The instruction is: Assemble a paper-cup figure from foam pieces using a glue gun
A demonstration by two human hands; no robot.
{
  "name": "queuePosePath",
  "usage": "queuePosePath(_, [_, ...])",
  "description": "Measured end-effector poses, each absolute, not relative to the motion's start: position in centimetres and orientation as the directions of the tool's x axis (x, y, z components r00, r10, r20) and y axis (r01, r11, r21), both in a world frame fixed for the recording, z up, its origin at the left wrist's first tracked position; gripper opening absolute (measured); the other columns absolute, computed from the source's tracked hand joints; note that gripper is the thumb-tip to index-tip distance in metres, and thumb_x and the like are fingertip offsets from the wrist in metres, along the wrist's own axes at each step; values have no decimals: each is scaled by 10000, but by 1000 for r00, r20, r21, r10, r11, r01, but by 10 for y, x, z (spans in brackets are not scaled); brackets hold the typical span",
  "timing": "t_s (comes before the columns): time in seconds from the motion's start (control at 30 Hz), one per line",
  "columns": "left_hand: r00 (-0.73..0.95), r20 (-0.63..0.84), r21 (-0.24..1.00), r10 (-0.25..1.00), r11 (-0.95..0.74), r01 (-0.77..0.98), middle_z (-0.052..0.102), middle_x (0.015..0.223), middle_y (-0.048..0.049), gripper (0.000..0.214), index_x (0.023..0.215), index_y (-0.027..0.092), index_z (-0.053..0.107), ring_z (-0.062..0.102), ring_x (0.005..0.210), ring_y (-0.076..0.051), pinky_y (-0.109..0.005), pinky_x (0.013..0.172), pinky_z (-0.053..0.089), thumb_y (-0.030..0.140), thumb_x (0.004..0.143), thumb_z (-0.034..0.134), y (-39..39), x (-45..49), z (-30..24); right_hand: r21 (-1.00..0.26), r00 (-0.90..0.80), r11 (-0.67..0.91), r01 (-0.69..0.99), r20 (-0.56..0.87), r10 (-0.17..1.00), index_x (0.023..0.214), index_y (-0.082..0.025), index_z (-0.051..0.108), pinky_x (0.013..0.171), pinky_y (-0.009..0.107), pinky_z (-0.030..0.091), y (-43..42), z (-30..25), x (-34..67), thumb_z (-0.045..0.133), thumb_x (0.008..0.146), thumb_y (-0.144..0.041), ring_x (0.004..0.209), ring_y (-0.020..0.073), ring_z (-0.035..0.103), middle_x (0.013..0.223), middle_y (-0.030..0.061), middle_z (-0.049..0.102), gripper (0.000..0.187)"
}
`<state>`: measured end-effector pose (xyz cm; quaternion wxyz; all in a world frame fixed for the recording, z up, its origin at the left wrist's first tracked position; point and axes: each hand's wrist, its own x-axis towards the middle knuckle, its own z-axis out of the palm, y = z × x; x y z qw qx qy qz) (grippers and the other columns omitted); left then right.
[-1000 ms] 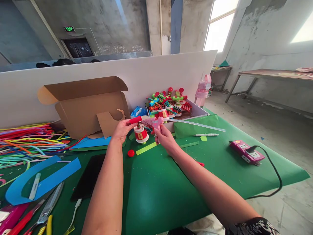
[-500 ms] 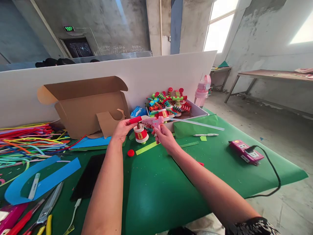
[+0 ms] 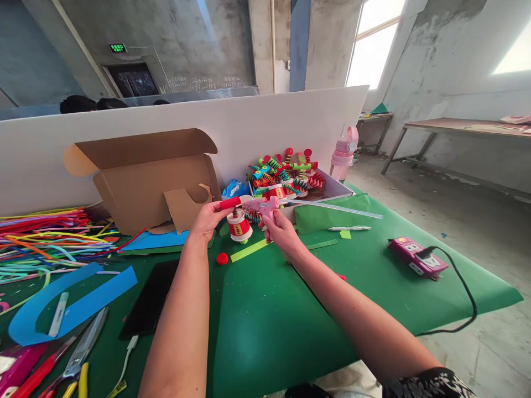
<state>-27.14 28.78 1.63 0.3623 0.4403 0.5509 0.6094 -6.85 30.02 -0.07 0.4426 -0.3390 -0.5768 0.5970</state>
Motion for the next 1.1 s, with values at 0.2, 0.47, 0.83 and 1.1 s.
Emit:
queuePosePath(0.2, [-349, 115, 993, 930, -112, 28, 783, 941, -103, 592, 849, 183, 794, 629, 1063, -318, -382, 932, 451, 504, 369, 925, 288, -271, 16, -979, -381, -54, -198, 26, 924, 849, -207, 534, 446, 196, 454, 294, 5, -65, 607, 834, -372, 458, 51, 477, 816, -25, 680, 181])
queuePosePath(0.47, [-355, 101, 994, 929, -108, 0, 782, 966, -107, 604, 853, 187, 794, 618, 1109, -336, -405, 963, 449, 498, 353, 928, 289, -270, 15, -897, -401, -306, -318, -166, 901, 827, -187, 626, 445, 194, 457, 292, 13, -56, 658, 839, -286, 454, 51, 481, 851, 21, 719, 105])
queuePosePath(0.83, [-326, 103, 994, 940, -113, -12, 779, 983, -116, 598, 873, 185, 792, 635, 1093, -334, -418, 958, 463, 495, 379, 924, 287, -269, 14, -894, -408, -361, -266, -235, 882, 823, -157, 640, 447, 177, 454, 284, 13, 4, 719, 760, -231, 427, 39, 393, 717, 9, 663, 125])
queuePosePath(1.1, [-326, 141, 989, 935, -149, 3, 780, 916, -118, 557, 858, 163, 783, 657, 1003, -303, -384, 895, 483, 478, 418, 916, 288, -272, 9, -821, -178, 88, 564, -17, 984, 616, -202, 559, 459, 246, 323, 271, 1, 123, 650, 697, -580, 515, 118, 391, 559, -23, 470, 397])
